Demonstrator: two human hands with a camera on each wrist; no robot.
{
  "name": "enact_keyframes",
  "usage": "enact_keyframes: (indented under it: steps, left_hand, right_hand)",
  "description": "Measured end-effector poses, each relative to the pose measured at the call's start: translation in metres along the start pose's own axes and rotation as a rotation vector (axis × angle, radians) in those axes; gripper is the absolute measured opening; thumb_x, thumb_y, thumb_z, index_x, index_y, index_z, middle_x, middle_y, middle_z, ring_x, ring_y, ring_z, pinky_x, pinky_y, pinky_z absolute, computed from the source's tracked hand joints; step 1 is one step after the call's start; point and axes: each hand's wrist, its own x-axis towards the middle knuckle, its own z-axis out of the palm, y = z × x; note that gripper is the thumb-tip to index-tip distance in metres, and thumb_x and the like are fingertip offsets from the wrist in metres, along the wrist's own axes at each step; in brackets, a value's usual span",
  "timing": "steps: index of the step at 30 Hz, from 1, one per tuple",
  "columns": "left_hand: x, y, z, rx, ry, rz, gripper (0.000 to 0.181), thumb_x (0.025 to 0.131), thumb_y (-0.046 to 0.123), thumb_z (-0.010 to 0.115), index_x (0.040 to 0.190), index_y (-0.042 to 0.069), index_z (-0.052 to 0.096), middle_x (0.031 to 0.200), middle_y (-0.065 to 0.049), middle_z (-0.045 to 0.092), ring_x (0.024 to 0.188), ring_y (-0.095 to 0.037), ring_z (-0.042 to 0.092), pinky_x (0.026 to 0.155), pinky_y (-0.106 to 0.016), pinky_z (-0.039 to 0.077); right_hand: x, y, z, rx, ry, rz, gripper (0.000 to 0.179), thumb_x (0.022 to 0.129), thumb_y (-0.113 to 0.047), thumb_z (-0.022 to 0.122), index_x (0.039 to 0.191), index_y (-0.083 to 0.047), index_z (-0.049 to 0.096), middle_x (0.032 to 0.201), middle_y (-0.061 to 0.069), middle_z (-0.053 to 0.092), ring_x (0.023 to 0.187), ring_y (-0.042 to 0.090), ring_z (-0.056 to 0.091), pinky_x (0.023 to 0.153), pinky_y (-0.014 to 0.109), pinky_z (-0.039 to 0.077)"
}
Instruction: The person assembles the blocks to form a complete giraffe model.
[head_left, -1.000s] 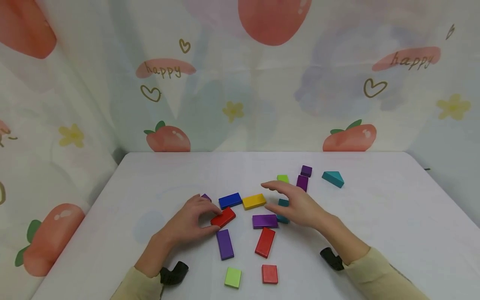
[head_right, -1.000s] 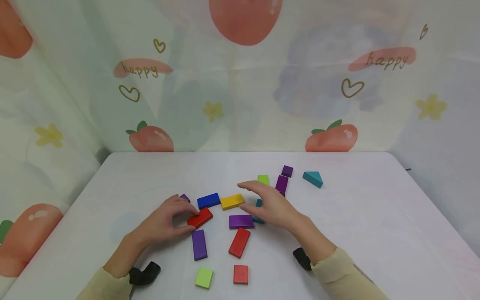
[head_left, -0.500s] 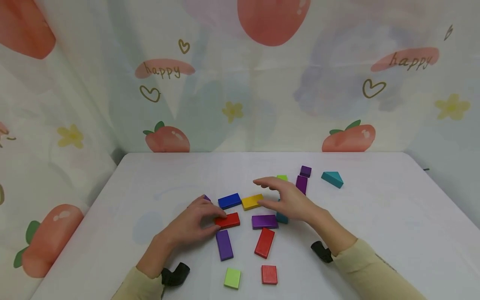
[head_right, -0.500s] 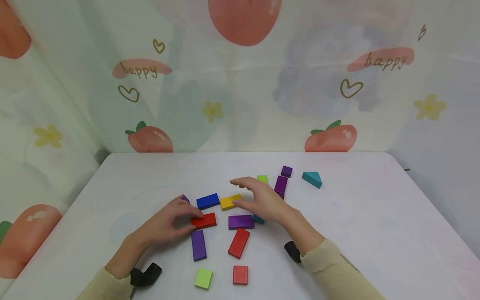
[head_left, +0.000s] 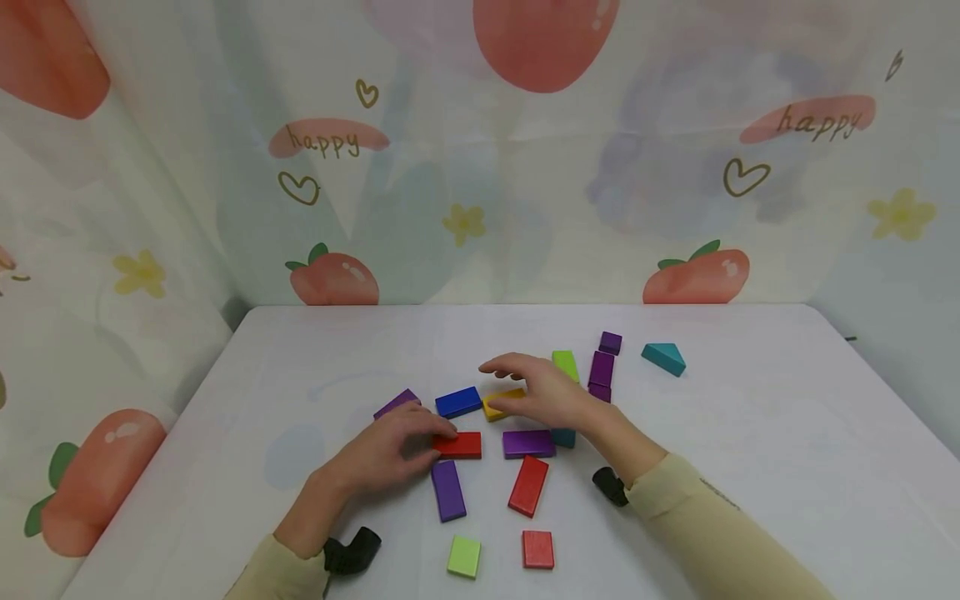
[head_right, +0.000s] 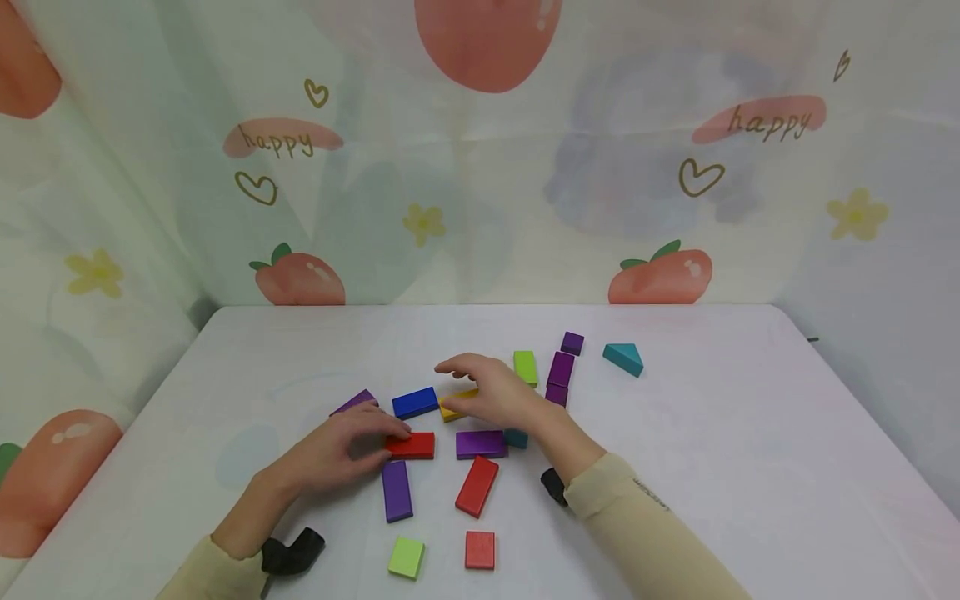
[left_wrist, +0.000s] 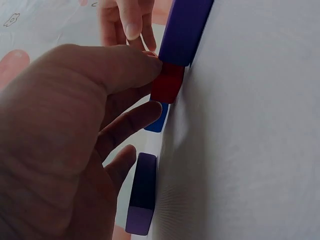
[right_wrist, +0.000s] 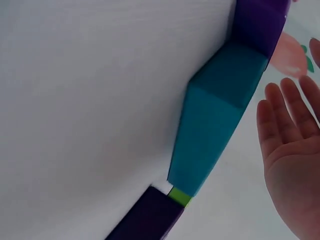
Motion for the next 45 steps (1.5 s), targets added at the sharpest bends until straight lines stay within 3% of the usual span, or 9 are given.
enact_keyframes:
  steps: [7,18,26,45]
  left_hand:
    - [-0.001,0.002,0.001,0.007,0.008,-0.016,0.032,0.094,0.011,0.072,0.124,0.022,0.071,0.125,0.014,0.065,0.118,-0.009,0.055,0.102,-0.037,0.049]
    - [-0.004,0.005,0.001,0.007,0.022,-0.035,0.032,0.093,0.010,0.073,0.123,0.021,0.071,0.125,0.012,0.064,0.120,-0.012,0.054,0.103,-0.042,0.048]
    - [-0.004,0.005,0.001,0.005,0.012,-0.061,0.032,0.092,0.009,0.074,0.122,0.020,0.071,0.123,0.010,0.064,0.122,-0.014,0.054,0.105,-0.043,0.046]
    - [-0.006,0.002,0.001,0.001,0.036,-0.037,0.032,0.092,0.008,0.075,0.122,0.018,0.071,0.120,0.011,0.066,0.119,-0.013,0.056,0.103,-0.043,0.048]
  right_hand:
    - [0.014,-0.003,0.005,0.000,-0.058,0.061,0.046,0.096,-0.019,0.072,0.139,-0.009,0.059,0.137,0.007,0.060,0.125,0.029,0.055,0.103,0.047,0.048]
    - [0.027,-0.007,0.010,0.017,-0.129,0.084,0.042,0.095,-0.018,0.073,0.135,-0.008,0.063,0.132,0.007,0.062,0.121,0.026,0.056,0.105,0.043,0.047]
    - [0.028,-0.005,0.012,0.011,-0.138,0.079,0.038,0.094,-0.013,0.074,0.130,-0.007,0.065,0.126,0.006,0.065,0.116,0.025,0.058,0.103,0.042,0.048]
    - [0.038,-0.010,0.019,-0.086,-0.140,0.097,0.033,0.094,-0.011,0.074,0.126,-0.006,0.068,0.121,0.004,0.065,0.111,0.020,0.059,0.101,0.037,0.049]
